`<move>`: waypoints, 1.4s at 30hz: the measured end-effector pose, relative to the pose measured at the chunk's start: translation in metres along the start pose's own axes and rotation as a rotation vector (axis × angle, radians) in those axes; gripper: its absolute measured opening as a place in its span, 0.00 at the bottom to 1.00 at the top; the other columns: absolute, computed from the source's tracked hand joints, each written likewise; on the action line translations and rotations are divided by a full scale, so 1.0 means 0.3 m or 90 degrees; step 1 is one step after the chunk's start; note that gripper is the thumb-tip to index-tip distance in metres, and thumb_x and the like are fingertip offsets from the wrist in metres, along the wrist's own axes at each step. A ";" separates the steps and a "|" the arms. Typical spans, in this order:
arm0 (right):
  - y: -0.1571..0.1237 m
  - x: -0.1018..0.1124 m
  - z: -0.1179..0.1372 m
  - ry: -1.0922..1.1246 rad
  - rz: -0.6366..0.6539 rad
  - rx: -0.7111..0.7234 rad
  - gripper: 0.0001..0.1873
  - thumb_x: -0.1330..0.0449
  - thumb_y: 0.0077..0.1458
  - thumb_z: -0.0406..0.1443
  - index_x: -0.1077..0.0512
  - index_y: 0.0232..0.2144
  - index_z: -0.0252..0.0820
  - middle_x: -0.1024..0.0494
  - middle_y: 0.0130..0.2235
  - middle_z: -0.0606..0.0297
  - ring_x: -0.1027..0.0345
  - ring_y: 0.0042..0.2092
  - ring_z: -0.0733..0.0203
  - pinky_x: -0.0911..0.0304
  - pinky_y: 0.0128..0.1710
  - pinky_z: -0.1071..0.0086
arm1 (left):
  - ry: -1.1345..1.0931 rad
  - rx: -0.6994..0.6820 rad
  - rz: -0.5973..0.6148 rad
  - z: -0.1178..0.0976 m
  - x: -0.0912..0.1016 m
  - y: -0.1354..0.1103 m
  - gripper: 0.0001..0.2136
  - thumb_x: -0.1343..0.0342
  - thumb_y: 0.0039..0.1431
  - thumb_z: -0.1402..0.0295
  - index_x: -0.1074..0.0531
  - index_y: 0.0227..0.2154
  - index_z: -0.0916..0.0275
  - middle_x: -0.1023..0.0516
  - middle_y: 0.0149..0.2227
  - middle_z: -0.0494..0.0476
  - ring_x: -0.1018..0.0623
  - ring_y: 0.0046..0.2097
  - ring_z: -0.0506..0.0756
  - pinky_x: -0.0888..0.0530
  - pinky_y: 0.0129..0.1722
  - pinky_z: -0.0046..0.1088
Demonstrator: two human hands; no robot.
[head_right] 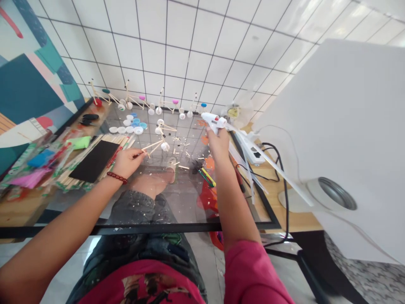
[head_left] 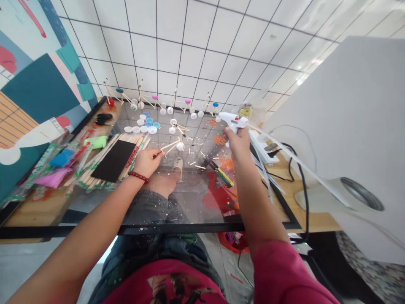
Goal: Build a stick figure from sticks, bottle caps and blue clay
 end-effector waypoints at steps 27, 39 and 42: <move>-0.434 -0.182 0.321 -0.133 0.299 0.195 0.15 0.41 0.69 0.43 0.18 0.48 0.43 0.13 0.49 0.48 0.19 0.52 0.40 0.27 0.54 0.54 | 0.042 0.014 0.019 0.001 -0.018 0.006 0.11 0.38 0.66 0.62 0.11 0.37 0.56 0.10 0.40 0.62 0.16 0.42 0.62 0.26 0.40 0.35; -0.430 -0.193 0.318 -0.124 0.293 0.171 0.16 0.42 0.70 0.42 0.18 0.50 0.46 0.12 0.47 0.53 0.19 0.53 0.40 0.26 0.57 0.53 | -0.002 0.078 0.016 -0.002 -0.005 -0.007 0.07 0.33 0.62 0.64 0.11 0.37 0.58 0.11 0.37 0.60 0.17 0.37 0.60 0.26 0.39 0.35; -0.428 -0.196 0.319 -0.110 0.288 0.167 0.15 0.42 0.69 0.42 0.18 0.51 0.47 0.12 0.46 0.55 0.18 0.50 0.42 0.25 0.55 0.54 | -0.043 0.092 -0.002 0.002 0.006 -0.019 0.07 0.32 0.61 0.63 0.12 0.37 0.58 0.11 0.37 0.57 0.19 0.34 0.58 0.25 0.38 0.34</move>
Point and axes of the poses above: each hand's wrist, its own y-axis towards the middle knuckle, its own x-axis out of the back of the hand, z = x × y, the point moved 7 cm from there along y, towards the middle knuckle
